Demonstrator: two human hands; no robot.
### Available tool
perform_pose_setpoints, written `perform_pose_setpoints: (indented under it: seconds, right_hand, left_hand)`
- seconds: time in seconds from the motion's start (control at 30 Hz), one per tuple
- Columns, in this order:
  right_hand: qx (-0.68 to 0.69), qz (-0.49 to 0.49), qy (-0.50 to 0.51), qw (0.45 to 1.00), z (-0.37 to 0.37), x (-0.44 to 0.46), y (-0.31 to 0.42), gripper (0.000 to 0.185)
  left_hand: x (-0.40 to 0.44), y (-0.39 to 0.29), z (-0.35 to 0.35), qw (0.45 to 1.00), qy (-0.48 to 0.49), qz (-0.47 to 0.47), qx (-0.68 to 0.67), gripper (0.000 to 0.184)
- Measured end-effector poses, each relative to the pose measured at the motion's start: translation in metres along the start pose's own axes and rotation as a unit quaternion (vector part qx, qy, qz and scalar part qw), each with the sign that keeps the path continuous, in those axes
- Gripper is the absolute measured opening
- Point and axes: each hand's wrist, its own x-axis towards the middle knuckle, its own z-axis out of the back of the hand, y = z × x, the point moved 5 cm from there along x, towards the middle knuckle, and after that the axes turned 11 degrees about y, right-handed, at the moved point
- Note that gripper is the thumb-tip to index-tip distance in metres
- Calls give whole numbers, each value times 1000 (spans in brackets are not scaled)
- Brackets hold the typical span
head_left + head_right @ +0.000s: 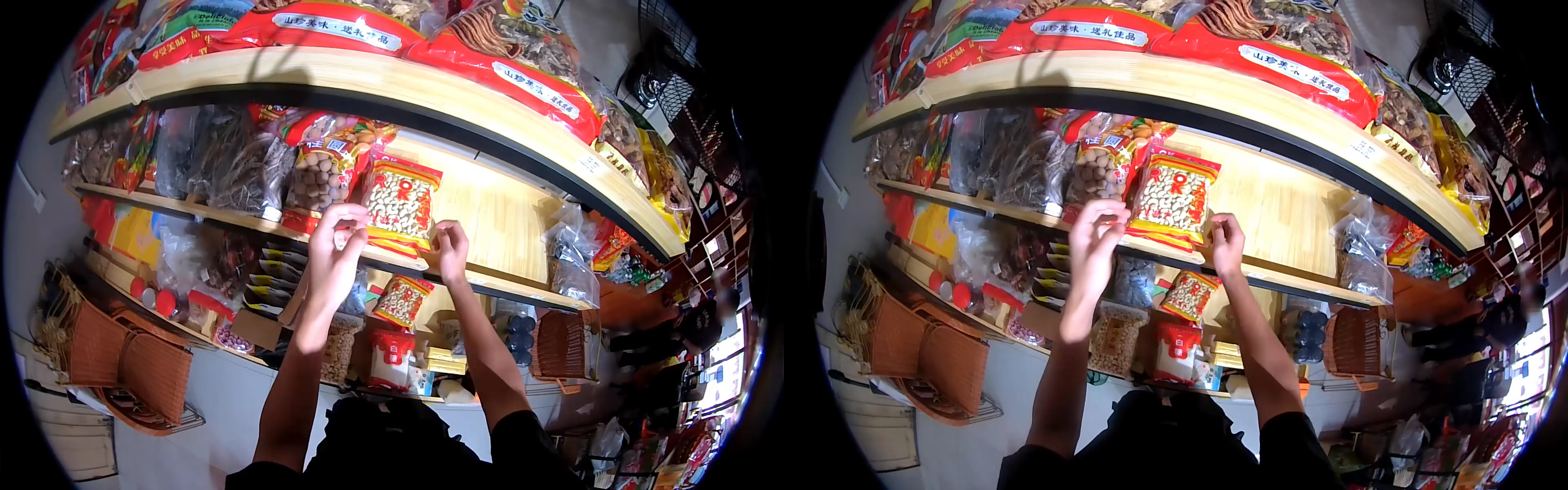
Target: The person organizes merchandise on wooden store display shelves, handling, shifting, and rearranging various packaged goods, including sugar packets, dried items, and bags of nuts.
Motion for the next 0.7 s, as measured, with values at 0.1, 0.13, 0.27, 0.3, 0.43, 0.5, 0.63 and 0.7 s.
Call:
perform_pose_setpoints:
  seconds: [0.1, 0.13, 0.27, 0.3, 0.43, 0.5, 0.63, 0.7]
  right_hand:
    - [-48, -18, -3, 999, -9, 4, 3, 16]
    - [-104, -34, 0, 994, -8, 2, 5, 18]
    - [-138, -37, 21, 989, -8, 5, 5, 29]
    - [-131, -46, 25, 990, -8, 5, 6, 34]
    - [-89, -63, 87, 990, -5, 8, -6, 40]
    - [4, -118, 161, 980, -7, 6, -6, 40]
    - [-24, -128, 171, 976, -11, 5, -2, 37]
    - [-20, -136, 175, 975, -11, 6, -6, 38]
  left_hand:
    - [15, 48, 15, 980, -25, 17, 198, 28]
    - [19, 56, 19, 980, -26, 18, 197, 28]
    - [48, 97, 24, 952, -23, 127, 277, 37]
    - [55, 105, 22, 945, -24, 154, 287, 39]
    - [70, 115, 6, 875, 21, 189, 445, 44]
    - [65, 110, -3, 859, 3, 179, 480, 44]
    - [48, 113, -6, 847, -57, 125, 514, 35]
    - [43, 114, -2, 859, -71, 86, 500, 30]
